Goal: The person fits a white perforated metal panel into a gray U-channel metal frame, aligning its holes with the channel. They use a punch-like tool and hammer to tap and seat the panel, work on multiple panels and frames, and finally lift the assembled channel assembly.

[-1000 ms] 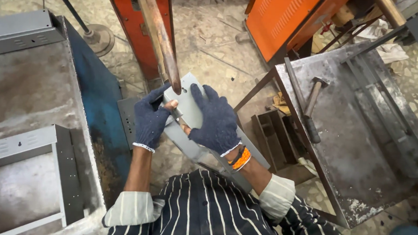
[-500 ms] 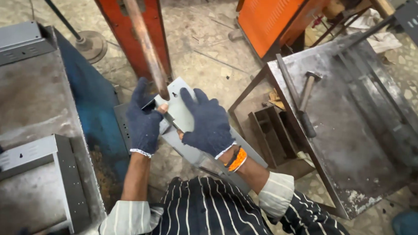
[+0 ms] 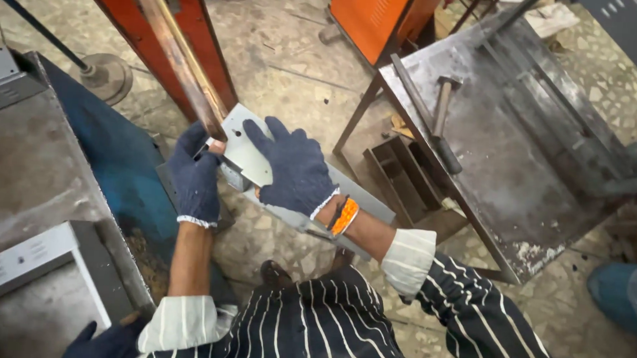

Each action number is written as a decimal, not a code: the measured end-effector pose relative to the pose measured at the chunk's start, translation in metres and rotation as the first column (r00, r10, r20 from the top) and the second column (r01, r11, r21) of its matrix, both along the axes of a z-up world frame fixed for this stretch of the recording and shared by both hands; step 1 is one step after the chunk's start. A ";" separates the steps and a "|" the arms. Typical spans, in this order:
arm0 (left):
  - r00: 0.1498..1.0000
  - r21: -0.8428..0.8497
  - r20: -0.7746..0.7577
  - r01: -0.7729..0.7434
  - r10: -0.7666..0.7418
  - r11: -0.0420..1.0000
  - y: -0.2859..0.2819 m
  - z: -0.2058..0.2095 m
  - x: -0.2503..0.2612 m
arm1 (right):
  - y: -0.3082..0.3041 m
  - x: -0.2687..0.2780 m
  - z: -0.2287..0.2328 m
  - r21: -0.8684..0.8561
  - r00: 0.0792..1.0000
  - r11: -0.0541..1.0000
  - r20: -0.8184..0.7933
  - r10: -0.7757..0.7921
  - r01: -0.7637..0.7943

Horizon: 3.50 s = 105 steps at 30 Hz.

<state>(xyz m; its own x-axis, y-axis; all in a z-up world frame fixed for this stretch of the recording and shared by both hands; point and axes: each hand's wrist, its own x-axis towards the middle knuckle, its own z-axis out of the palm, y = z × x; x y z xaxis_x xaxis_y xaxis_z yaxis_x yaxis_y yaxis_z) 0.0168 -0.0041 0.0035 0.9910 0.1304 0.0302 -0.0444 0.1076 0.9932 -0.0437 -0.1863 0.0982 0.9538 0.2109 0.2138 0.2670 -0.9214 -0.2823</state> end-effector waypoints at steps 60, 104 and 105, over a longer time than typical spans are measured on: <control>0.993 -0.135 -0.079 -0.095 0.085 0.986 -0.004 0.009 -0.007 | -0.024 0.001 -0.005 0.079 0.990 0.987 0.021 0.140 -0.142; 0.995 -0.262 0.080 0.076 -0.057 0.962 -0.013 -0.036 -0.004 | -0.035 -0.002 0.001 0.081 0.982 0.982 0.101 0.160 -0.169; 0.998 -0.334 0.031 0.059 -0.051 0.941 -0.013 -0.035 -0.002 | -0.033 0.000 0.002 0.086 0.981 0.984 0.127 0.145 -0.156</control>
<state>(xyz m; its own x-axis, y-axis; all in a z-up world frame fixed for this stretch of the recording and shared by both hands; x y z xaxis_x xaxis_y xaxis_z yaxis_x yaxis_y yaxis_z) 0.0151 -0.0168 -0.0315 0.9965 0.0819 0.0154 -0.0497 0.4361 0.8985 -0.0442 -0.2195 0.1001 0.8788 0.3236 0.3507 0.4380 -0.8386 -0.3238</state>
